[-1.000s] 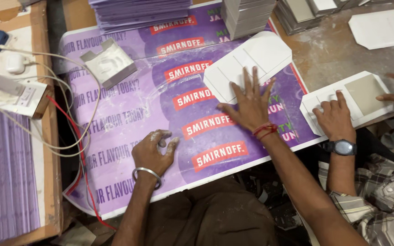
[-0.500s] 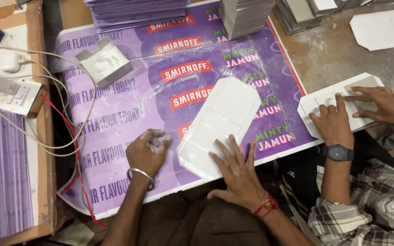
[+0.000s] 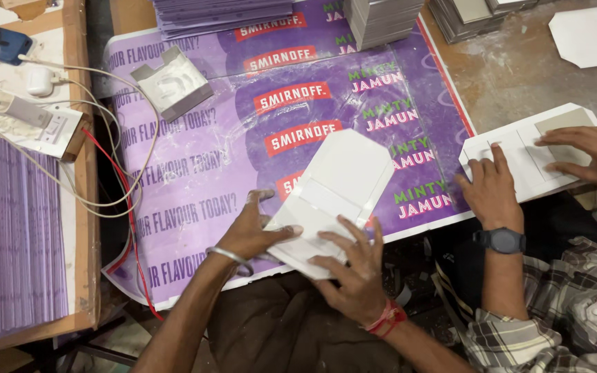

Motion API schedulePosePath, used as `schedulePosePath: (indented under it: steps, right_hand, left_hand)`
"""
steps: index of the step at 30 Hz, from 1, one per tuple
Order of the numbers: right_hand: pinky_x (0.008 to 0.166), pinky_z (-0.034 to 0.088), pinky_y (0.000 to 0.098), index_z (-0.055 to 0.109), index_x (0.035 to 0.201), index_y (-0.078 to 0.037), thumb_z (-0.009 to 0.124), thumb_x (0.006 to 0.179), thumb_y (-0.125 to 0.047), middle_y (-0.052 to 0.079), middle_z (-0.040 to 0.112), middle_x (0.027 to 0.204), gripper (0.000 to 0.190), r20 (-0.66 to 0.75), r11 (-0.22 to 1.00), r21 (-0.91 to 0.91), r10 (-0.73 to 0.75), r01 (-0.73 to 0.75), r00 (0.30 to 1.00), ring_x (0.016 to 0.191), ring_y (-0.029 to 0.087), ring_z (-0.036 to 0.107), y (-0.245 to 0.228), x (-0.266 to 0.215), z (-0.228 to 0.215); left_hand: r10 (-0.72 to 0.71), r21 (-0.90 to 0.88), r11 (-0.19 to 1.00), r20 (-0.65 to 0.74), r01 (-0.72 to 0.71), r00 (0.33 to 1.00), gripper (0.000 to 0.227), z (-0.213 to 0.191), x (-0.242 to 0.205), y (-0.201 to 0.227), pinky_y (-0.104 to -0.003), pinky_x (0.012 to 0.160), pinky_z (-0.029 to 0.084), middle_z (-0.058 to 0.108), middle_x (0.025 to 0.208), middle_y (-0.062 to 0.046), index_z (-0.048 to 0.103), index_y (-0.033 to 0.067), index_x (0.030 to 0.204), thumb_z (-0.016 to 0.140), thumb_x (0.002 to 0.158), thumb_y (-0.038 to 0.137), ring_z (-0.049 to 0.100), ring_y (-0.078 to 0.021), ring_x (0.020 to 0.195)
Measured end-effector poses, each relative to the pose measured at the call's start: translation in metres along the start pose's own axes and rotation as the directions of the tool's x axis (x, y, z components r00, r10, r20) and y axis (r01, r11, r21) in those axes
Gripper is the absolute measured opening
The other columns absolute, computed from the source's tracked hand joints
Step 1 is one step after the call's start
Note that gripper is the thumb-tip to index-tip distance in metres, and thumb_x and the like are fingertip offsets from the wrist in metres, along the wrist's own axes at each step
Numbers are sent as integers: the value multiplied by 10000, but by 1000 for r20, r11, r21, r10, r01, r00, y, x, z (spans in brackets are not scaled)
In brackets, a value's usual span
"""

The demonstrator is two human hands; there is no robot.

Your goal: The person folds flat purple and white paper sheets into small rectangular boxes by hand. They repeatedly fold along pre-scored lines, tuck flaps, and stack the finished boxes on the table.

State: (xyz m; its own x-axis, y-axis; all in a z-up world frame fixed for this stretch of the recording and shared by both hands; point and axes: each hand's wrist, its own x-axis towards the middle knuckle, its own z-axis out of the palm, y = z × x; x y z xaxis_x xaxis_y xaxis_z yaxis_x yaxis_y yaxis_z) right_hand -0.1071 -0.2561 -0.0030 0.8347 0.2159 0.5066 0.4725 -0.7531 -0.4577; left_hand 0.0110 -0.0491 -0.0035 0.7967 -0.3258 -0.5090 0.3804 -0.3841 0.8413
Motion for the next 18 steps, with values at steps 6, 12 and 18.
schedulePosePath:
  steps: [6,12,18]
  right_hand:
    - [1230,69,680,598,1310,-143,817,783,-559,98,565,1446,706,164,980,103,-187,171,969,1468,383,394,-6,35,-1]
    - [1098,323,561,432,1514,-166,813,716,-613,139,598,1411,990,469,991,-53,-87,127,879,1323,343,526,66,162,16]
    - [869,556,412,650,1292,-201,904,605,-549,23,731,1193,810,925,953,-170,66,252,375,1101,240,701,108,215,48]
  left_hand:
    - [291,456,859,-65,-231,954,864,-27,34,-18,-399,895,548,705,1147,-227,573,3,1247,1038,557,236,681,-343,1023]
    - [75,656,747,81,-110,994,522,-83,44,17,-391,845,604,810,1009,-157,774,55,1071,918,592,204,790,-290,920]
    - [-49,809,587,91,-45,995,616,-106,53,23,-400,878,578,762,1089,-155,731,56,1145,974,605,224,735,-304,1008]
